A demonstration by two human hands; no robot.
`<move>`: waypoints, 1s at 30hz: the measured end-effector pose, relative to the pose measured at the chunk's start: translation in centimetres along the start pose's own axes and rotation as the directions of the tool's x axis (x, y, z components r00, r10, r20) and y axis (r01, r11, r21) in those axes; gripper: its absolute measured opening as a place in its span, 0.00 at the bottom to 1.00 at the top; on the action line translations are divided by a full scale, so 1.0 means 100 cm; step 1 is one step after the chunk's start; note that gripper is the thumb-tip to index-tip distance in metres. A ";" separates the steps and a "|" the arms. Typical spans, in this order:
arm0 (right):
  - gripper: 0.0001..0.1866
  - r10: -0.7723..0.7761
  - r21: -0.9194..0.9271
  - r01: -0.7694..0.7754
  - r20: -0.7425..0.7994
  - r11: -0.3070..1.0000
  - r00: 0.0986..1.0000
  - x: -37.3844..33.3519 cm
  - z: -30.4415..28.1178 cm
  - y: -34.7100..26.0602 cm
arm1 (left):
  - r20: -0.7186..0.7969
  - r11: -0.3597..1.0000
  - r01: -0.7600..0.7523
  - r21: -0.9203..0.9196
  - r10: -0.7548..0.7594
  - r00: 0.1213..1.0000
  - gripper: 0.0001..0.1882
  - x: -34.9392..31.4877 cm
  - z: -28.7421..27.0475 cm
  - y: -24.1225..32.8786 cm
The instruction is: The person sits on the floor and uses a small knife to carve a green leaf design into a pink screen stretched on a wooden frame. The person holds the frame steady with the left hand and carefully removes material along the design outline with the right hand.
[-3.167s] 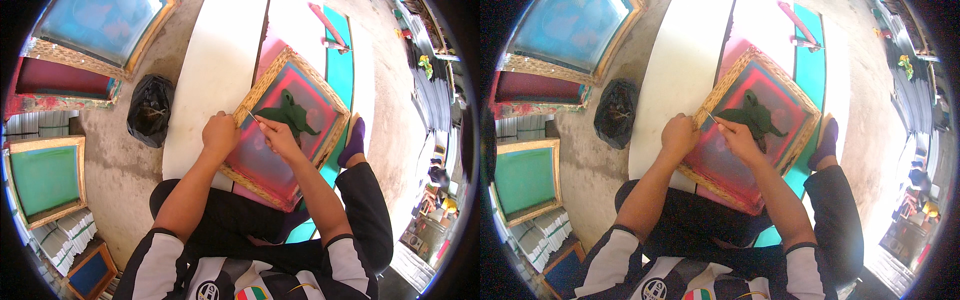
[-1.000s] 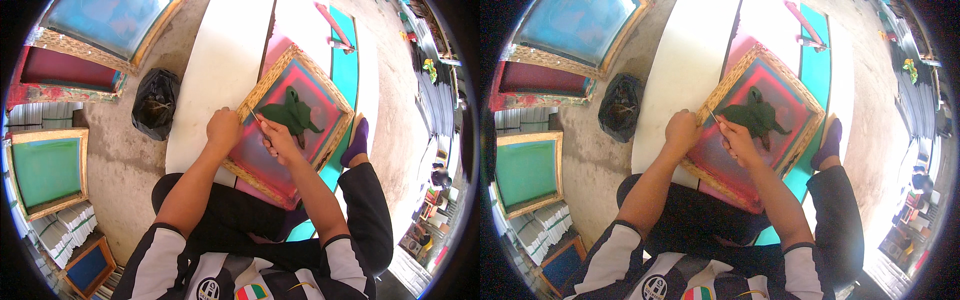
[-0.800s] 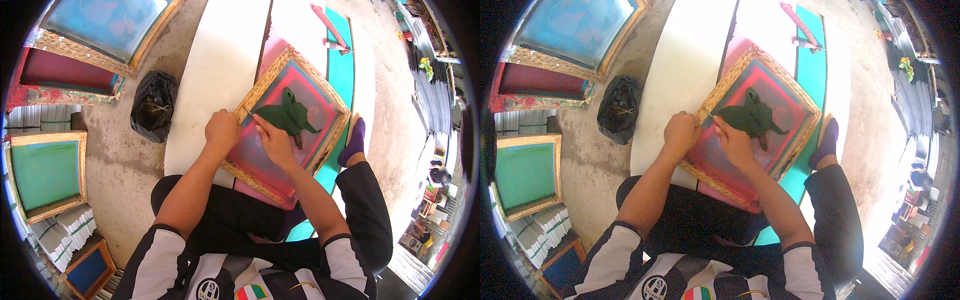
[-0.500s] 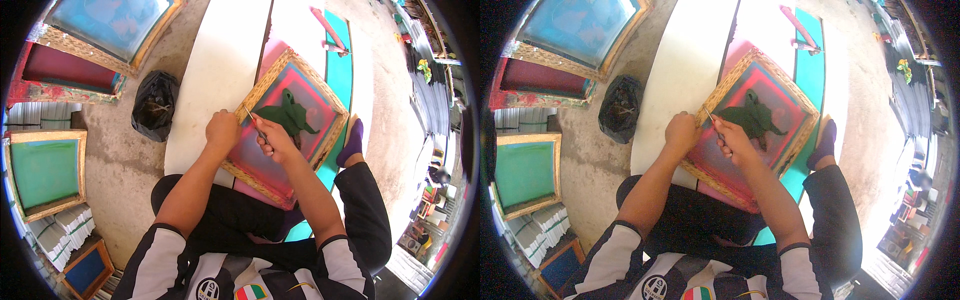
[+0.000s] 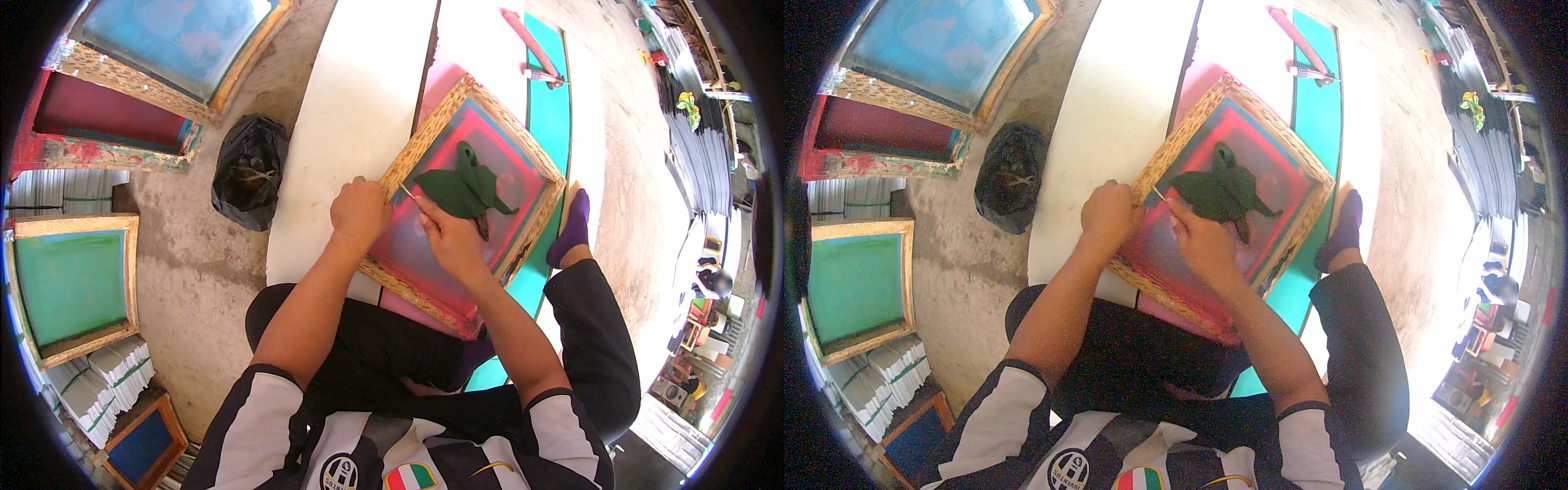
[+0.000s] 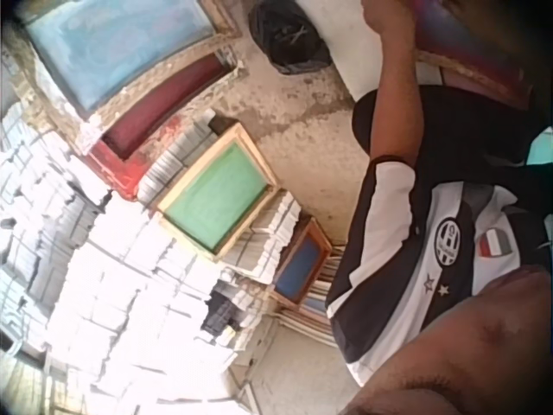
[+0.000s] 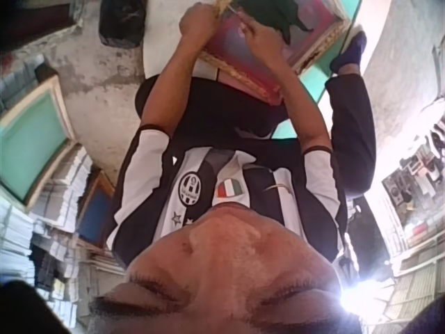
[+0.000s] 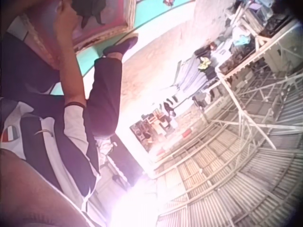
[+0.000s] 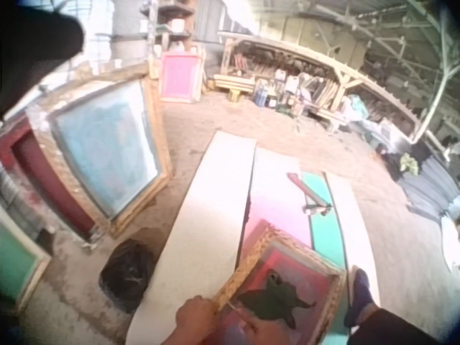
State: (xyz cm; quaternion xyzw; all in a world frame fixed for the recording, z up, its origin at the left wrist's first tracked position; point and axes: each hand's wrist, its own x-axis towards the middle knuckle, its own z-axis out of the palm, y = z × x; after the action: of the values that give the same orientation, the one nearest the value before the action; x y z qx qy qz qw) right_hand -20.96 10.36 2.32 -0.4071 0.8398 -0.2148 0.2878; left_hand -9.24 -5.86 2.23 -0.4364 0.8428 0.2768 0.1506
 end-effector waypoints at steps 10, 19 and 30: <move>0.20 -0.039 -0.179 0.036 -0.011 0.983 0.999 0.005 -0.001 -0.008 | -0.012 0.995 0.008 -0.097 -0.009 1.000 0.19 0.006 0.008 -0.009; 0.21 0.022 -0.601 0.021 0.065 0.799 0.998 0.011 -0.007 -0.053 | -0.164 0.993 -0.095 -0.074 0.082 0.983 0.16 0.008 0.024 -0.016; 0.21 0.014 -0.071 -0.014 0.005 0.997 1.000 0.015 0.014 0.000 | -0.207 0.986 -0.129 -0.107 0.105 0.973 0.15 0.010 0.023 -0.016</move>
State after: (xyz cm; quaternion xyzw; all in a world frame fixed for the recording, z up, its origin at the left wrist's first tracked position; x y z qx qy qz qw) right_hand -20.81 8.98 0.81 -0.4116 0.8491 -0.1817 0.2768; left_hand -8.48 -5.87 -0.65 -0.4197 0.8599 0.2896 0.0217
